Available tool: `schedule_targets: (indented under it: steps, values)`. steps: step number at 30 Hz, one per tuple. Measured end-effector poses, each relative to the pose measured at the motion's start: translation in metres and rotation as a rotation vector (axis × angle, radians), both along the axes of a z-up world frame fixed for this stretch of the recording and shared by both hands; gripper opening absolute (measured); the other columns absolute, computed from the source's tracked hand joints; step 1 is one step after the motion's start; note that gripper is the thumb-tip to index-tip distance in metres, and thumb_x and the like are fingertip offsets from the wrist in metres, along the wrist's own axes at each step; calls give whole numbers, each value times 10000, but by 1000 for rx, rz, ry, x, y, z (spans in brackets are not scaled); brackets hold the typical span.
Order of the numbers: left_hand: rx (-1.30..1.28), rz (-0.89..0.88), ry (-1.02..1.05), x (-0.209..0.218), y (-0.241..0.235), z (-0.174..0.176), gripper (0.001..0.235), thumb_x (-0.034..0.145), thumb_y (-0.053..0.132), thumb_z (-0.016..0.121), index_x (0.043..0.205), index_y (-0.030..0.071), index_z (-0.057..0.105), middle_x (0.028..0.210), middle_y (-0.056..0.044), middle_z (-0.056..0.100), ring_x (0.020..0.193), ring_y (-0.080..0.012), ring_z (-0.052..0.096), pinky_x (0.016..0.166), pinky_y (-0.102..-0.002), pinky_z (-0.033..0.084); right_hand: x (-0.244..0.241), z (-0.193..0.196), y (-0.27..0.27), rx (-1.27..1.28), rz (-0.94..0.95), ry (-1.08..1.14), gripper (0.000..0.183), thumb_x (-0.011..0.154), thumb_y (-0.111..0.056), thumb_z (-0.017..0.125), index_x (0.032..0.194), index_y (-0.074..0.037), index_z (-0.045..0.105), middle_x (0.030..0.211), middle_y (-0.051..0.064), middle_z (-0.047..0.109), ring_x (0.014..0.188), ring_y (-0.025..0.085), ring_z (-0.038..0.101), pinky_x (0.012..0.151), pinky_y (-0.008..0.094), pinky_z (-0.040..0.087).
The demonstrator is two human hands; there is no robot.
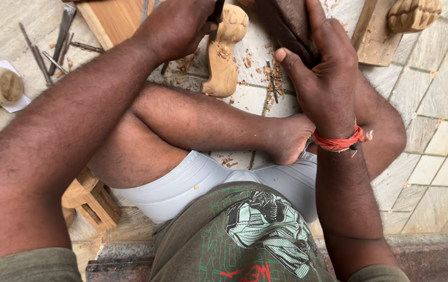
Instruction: The person is sitting cross-legged on a tiled floor, carving a small wooden piece that resembles a foot. They use a chisel held in their left hand and a wooden mallet in their right hand to strike the chisel, shaping the wood. Wood shavings accumulate around the work area.
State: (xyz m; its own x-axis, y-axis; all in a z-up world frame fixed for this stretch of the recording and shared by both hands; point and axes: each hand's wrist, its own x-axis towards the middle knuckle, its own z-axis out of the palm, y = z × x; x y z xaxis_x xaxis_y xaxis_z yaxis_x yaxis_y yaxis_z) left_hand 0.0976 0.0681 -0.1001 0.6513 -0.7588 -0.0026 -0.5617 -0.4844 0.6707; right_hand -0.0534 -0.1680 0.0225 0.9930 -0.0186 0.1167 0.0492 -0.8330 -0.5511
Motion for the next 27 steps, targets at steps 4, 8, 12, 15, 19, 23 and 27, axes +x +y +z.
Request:
schedule_targets:
  steps: [4, 8, 12, 15, 19, 23, 27]
  values:
    - [33, -13, 25, 1, 5, -6, 246, 1069, 199, 651, 1261, 49, 616, 1071, -149, 714, 951, -258, 716, 788, -415, 601, -5, 0, -5, 185, -35, 49, 705, 1019, -69, 850, 1594, -37, 444, 1229, 137, 627, 1137, 227, 627, 1028, 327, 536]
    - [11, 39, -22, 9, 2, -15, 264, 1082, 272, 673, 1178, 26, 657, 929, -130, 723, 824, -221, 722, 731, -390, 602, -12, -6, -12, 605, -68, 78, 692, 1057, -42, 777, 1610, 31, 367, 1540, 187, 579, 1421, 217, 590, 1238, 312, 480]
    - [28, 183, 25, 12, -4, -30, 264, 1132, 281, 605, 1046, 72, 741, 692, -67, 679, 626, -177, 689, 569, -364, 580, -28, -25, -18, 794, -170, 98, 701, 1073, -42, 751, 1626, 61, 332, 1578, 186, 554, 1431, 211, 578, 1238, 309, 471]
    - [-61, 178, -139, 13, -6, -38, 274, 1123, 260, 626, 1001, 49, 751, 652, -43, 665, 577, -152, 673, 498, -339, 563, -37, -35, -22, 783, -193, 112, 738, 1049, -29, 749, 1658, 64, 342, 1635, 193, 521, 1435, 207, 559, 1262, 338, 476]
    - [-34, 142, -153, 14, -5, -42, 251, 1126, 242, 618, 1034, 52, 753, 675, -57, 676, 580, -158, 675, 497, -337, 565, -40, -34, -24, 776, -177, 107, 716, 1059, -31, 756, 1645, 66, 357, 1588, 189, 529, 1446, 201, 563, 1276, 326, 468]
    - [-4, 90, -246, 12, -6, -41, 238, 1132, 227, 641, 1022, 39, 737, 674, -70, 674, 578, -169, 673, 502, -335, 565, -34, -22, -21, 838, -173, 87, 691, 1058, -43, 759, 1631, 63, 387, 1531, 187, 593, 1373, 186, 618, 1199, 303, 511]
    - [18, 16, -306, 12, -7, -38, 191, 1121, 197, 660, 1039, 42, 734, 670, -77, 673, 570, -158, 675, 482, -321, 561, -27, -10, -11, 815, -226, 85, 681, 975, -63, 750, 1551, 54, 407, 1484, 175, 618, 1356, 175, 641, 1208, 311, 530]
